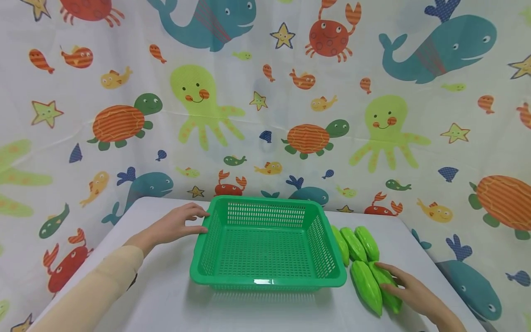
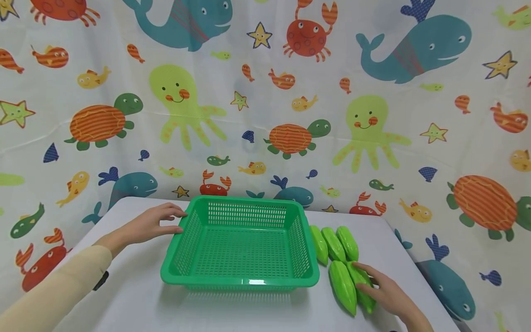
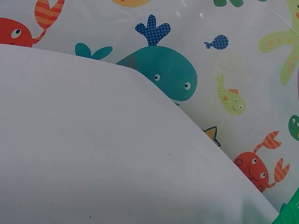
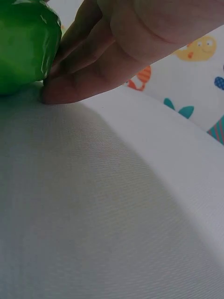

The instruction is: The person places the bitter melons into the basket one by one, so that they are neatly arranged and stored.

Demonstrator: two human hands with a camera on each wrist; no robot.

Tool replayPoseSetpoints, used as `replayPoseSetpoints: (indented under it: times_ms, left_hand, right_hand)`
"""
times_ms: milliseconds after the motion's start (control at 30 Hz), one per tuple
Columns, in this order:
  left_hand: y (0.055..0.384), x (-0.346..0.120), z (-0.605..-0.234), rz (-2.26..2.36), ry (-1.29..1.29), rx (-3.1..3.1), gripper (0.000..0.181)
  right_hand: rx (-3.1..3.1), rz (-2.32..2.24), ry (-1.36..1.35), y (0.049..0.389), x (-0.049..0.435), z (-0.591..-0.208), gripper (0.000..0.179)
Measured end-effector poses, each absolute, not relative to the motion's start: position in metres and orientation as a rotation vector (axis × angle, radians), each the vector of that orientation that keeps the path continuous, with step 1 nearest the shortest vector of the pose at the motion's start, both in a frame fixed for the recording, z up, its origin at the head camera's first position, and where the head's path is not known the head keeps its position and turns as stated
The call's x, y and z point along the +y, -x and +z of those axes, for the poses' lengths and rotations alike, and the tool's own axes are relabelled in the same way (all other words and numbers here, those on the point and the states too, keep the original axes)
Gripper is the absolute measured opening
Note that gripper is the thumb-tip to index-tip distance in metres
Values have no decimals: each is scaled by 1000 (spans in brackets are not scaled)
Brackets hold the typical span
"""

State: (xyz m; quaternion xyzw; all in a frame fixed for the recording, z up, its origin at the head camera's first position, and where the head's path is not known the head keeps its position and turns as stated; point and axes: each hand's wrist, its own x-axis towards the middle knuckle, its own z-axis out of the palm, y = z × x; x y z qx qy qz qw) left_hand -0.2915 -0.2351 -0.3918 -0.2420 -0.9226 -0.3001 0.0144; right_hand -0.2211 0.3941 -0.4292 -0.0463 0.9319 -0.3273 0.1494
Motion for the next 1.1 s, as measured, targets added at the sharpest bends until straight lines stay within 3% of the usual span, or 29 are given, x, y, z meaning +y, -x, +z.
replayPoseSetpoints:
  times_ms: [633,1100]
  left_hand:
    - [290,-235,-390,-937,762,-2878,57]
    - [292,-234,-391,-950,757,-2877,57]
  right_hand:
    - [2589,-959,56,223,402,-426,69]
    - [2721,-1023,66,229,401,-392,73]
